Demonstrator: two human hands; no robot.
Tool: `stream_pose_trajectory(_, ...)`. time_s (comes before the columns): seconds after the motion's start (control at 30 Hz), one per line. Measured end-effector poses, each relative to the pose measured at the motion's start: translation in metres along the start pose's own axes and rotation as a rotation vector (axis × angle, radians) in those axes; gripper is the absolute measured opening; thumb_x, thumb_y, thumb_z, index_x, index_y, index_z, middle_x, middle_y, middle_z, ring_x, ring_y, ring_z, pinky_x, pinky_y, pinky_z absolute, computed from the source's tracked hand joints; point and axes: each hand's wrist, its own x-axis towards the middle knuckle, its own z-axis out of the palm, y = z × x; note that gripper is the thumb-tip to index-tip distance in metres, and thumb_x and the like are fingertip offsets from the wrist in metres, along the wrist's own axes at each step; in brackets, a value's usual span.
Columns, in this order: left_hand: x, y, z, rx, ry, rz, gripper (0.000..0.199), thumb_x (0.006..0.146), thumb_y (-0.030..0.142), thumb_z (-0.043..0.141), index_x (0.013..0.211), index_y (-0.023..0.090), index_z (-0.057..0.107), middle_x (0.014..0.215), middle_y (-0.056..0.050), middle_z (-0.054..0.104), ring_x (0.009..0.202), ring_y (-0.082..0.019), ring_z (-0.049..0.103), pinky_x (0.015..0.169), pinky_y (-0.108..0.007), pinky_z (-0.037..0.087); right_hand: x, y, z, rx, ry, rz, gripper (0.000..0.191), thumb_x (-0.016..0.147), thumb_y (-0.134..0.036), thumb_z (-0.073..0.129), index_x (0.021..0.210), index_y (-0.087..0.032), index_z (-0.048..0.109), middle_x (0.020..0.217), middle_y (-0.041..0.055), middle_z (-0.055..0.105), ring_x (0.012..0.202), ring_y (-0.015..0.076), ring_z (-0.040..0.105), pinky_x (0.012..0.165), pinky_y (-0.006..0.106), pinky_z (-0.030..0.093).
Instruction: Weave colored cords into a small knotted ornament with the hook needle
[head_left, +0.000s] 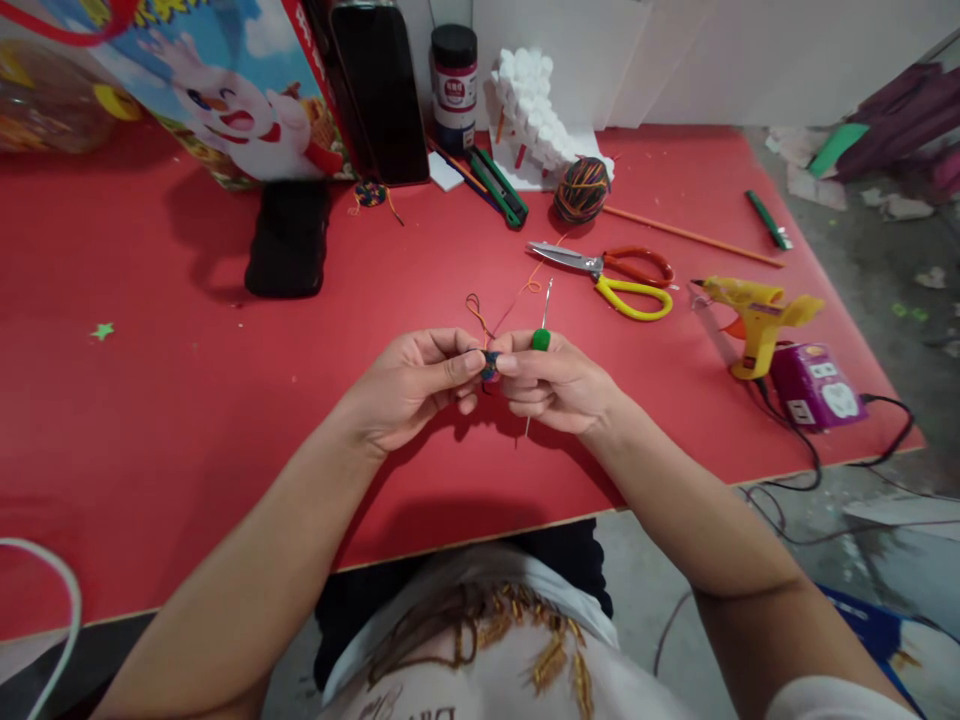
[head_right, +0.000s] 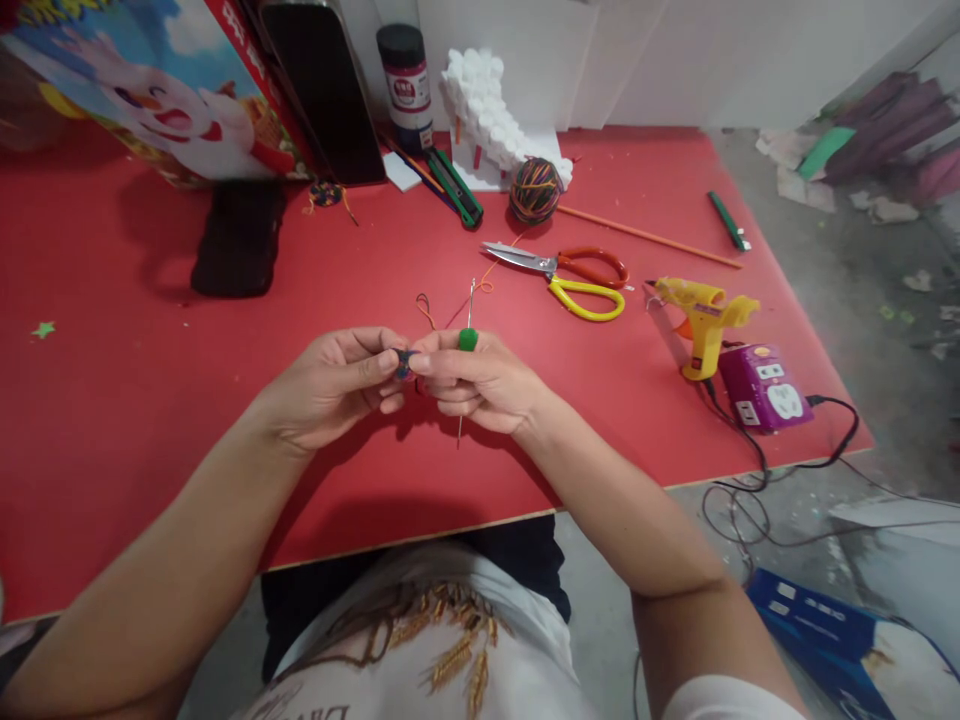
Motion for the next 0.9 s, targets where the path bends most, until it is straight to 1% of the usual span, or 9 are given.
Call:
stream_pose_trajectory(0.03,0.0,0.0,0.001,0.021,-0.003,0.022,0.023,0.078,0.031,0.094,0.082,0.016,0.078,0.072,0.0,0.067,0.058,-0.009,0.059,0.056,-0.021,0.053,0.001,0.0,-0.001,0.021,-0.026,0.007,0.028,0.081,-0.029,0.09,0.08,-0.016,0.065,0.051,-0.0153,0.029,0.045,0.0005,0.012,0.04,0.015,0.014)
stream_pose_trajectory(0.1,0.0,-0.001,0.003,0.093,0.072,0.169,0.018,0.082,0.03,0.092,0.089,0.018,0.08,0.082,-0.001,0.071,0.07,-0.01,0.065,0.067,-0.021,0.056,0.002,0.0,-0.001,0.062,-0.02,-0.012,0.028,0.083,-0.028,0.089,0.08,-0.016,0.064,0.054,-0.0153,0.028,0.046,0.0004,0.01,0.04,0.014,0.012)
stream_pose_trajectory(0.2,0.001,0.0,0.005,0.247,0.394,0.556,0.013,0.085,0.025,0.089,0.095,0.024,0.081,0.098,0.0,0.073,0.091,-0.01,0.066,0.087,-0.019,0.054,0.006,0.0,0.0,0.099,0.087,-0.068,0.033,0.08,-0.026,0.09,0.076,-0.017,0.059,0.056,-0.0142,0.03,0.047,0.0006,0.01,0.039,0.014,0.009)
stream_pose_trajectory(0.27,0.001,-0.001,0.004,0.317,0.551,0.663,0.011,0.092,0.032,0.083,0.086,0.024,0.08,0.087,0.0,0.071,0.084,-0.01,0.063,0.084,-0.02,0.052,0.008,-0.001,0.0,0.103,0.18,-0.115,0.034,0.076,-0.025,0.092,0.076,-0.017,0.059,0.056,-0.0137,0.033,0.047,0.0007,0.011,0.039,0.015,0.008)
stream_pose_trajectory(0.33,0.001,-0.004,0.003,0.31,0.493,0.51,0.029,0.095,0.045,0.079,0.076,0.022,0.079,0.076,-0.001,0.07,0.07,-0.011,0.06,0.071,-0.023,0.051,0.009,0.0,0.002,0.096,0.258,-0.17,0.032,0.073,-0.026,0.094,0.079,-0.016,0.064,0.055,-0.0134,0.036,0.047,0.0006,0.014,0.04,0.015,0.009)
stream_pose_trajectory(0.43,0.004,-0.01,0.004,0.12,0.313,0.201,0.03,0.079,0.048,0.093,0.082,0.02,0.083,0.075,-0.003,0.074,0.064,-0.011,0.063,0.065,-0.023,0.051,0.009,0.005,0.007,0.053,0.324,-0.219,0.033,0.07,-0.029,0.097,0.085,-0.015,0.071,0.052,-0.013,0.04,0.045,0.0003,0.018,0.041,0.017,0.012)
stream_pose_trajectory(0.57,0.007,-0.009,0.006,-0.12,0.26,0.152,0.025,0.066,0.028,0.101,0.08,0.018,0.082,0.077,-0.002,0.076,0.068,-0.009,0.068,0.07,-0.02,0.057,0.008,0.012,0.012,-0.09,0.372,-0.25,0.034,0.069,-0.033,0.099,0.082,-0.014,0.073,0.052,-0.0087,0.052,0.043,0.0009,0.026,0.041,0.02,0.016)
stream_pose_trajectory(0.77,0.003,0.006,0.002,-0.135,0.119,0.026,0.031,0.067,0.026,0.102,0.077,0.01,0.077,0.065,-0.002,0.068,0.053,-0.005,0.057,0.049,-0.014,0.048,0.002,0.008,0.004,-0.235,0.285,-0.212,0.032,0.078,-0.039,0.094,0.083,-0.015,0.073,0.06,-0.0067,0.055,0.044,0.0009,0.029,0.042,0.02,0.018)
stream_pose_trajectory(0.9,0.001,0.007,-0.001,-0.127,0.118,-0.024,0.029,0.067,0.021,0.101,0.081,0.01,0.079,0.068,-0.004,0.073,0.058,-0.009,0.067,0.057,-0.015,0.057,0.001,0.004,0.002,-0.221,0.266,-0.21,0.031,0.081,-0.039,0.093,0.085,-0.015,0.072,0.061,-0.006,0.057,0.044,0.0004,0.028,0.042,0.02,0.016)
